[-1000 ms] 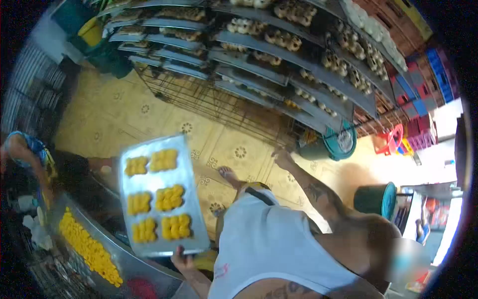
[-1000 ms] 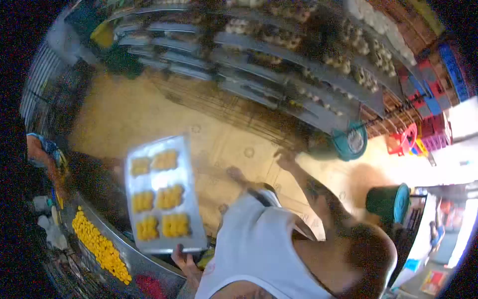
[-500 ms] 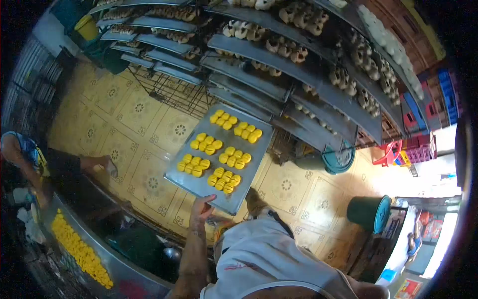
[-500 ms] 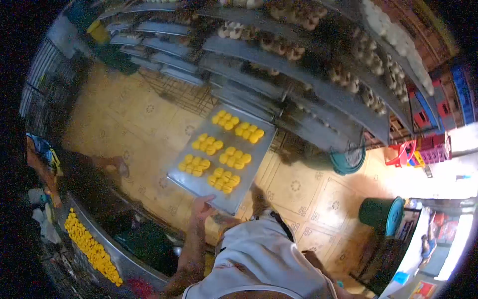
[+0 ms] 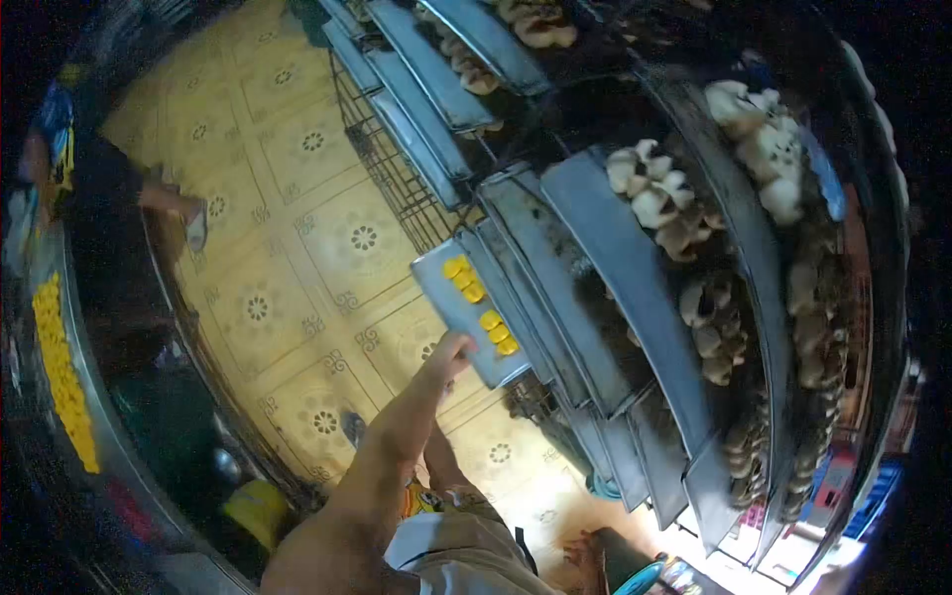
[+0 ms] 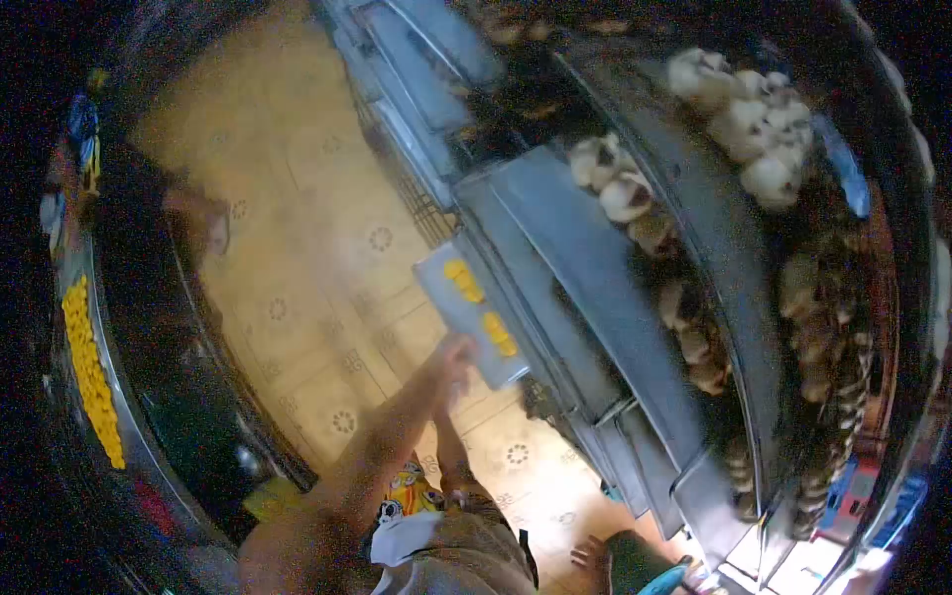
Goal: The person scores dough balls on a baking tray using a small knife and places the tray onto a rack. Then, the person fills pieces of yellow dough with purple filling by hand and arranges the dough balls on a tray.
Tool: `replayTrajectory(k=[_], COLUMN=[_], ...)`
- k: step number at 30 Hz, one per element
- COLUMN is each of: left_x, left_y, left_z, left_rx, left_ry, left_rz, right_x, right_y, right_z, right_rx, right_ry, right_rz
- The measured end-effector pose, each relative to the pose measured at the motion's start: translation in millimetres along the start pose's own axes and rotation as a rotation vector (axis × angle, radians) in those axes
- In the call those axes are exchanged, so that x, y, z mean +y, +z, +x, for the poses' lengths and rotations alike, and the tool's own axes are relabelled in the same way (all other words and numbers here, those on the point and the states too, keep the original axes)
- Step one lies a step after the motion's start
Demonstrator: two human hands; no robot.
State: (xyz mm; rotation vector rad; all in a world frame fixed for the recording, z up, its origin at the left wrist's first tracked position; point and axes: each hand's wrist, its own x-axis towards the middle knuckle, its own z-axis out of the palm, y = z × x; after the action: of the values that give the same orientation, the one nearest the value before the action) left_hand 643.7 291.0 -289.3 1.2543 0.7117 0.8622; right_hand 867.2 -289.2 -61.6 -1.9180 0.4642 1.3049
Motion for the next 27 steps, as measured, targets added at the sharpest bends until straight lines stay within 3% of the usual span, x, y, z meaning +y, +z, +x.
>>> replayTrajectory(k=[3, 5, 6, 8, 11, 14, 15, 17, 18, 19, 21, 23, 25, 27], left_x=[-2.4, -23.6, -16.1, 10.0, 44.7, 45.4, 29.2, 34.5, 59.9, 89.5, 134.2, 145.4, 99.5, 105.1], left_y=[57.8, 79.6, 79.0, 66.8, 49.6, 35.9, 27.8, -4.4, -11.4, -18.1, -30.3, -56.3, -100.5, -142.7], left_z=[56.8, 72.9, 69.4, 49.5, 46.2, 64.5, 70.3, 73.2, 69.2, 64.6, 46.6, 9.7, -9.9, -54.5], left_rx=[-0.011, 0.184, 0.192, -0.120, 0.001, 0.289, 0.238, 0.169, 0.155, 0.138, 0.052, -0.042, -0.440, -0.450], left_ry=[0.200, -0.722, -0.703, -0.306, -0.425, -0.844, -0.821, -0.773, -0.778, -0.783, -0.648, -0.532, -0.734, -0.596], left_rz=[-0.096, -0.887, -0.890, 0.056, -0.624, -0.694, -0.637, -0.573, -0.615, -0.657, -0.442, -0.624, -1.094, -0.903], right_x=[4.3, 8.3, 7.1, 5.9, 3.6, -3.4, -17.9, -42.2, -46.6, -39.8, -35.0, -60.1, -93.0, -119.0], right_y=[-6.8, -1.4, 4.0, 22.5, 61.6, 91.0, 109.8, 155.5, 169.0, 175.2, 187.3, 234.5, 307.2, 398.4], right_z=[-12.4, -11.6, -5.3, 12.5, 79.4, 163.5, 169.8, 151.7, 158.7, 177.6, 211.8, 198.1, 159.6, 93.3], right_rx=[-0.003, -0.036, -0.058, -0.117, -0.227, -0.385, -0.473, -0.507, -0.440, -0.437, -0.229, -0.263, -0.356, -0.477], right_ry=[0.014, 0.013, 0.000, -0.049, -0.233, -0.524, -0.745, -0.158, -0.509, -0.545, -0.856, -0.858, -0.825, -0.846], right_rz=[-0.078, -0.116, -0.134, -0.165, -0.178, -0.162, -0.217, 0.428, 0.046, 0.067, -0.662, -0.647, -0.635, -0.655])
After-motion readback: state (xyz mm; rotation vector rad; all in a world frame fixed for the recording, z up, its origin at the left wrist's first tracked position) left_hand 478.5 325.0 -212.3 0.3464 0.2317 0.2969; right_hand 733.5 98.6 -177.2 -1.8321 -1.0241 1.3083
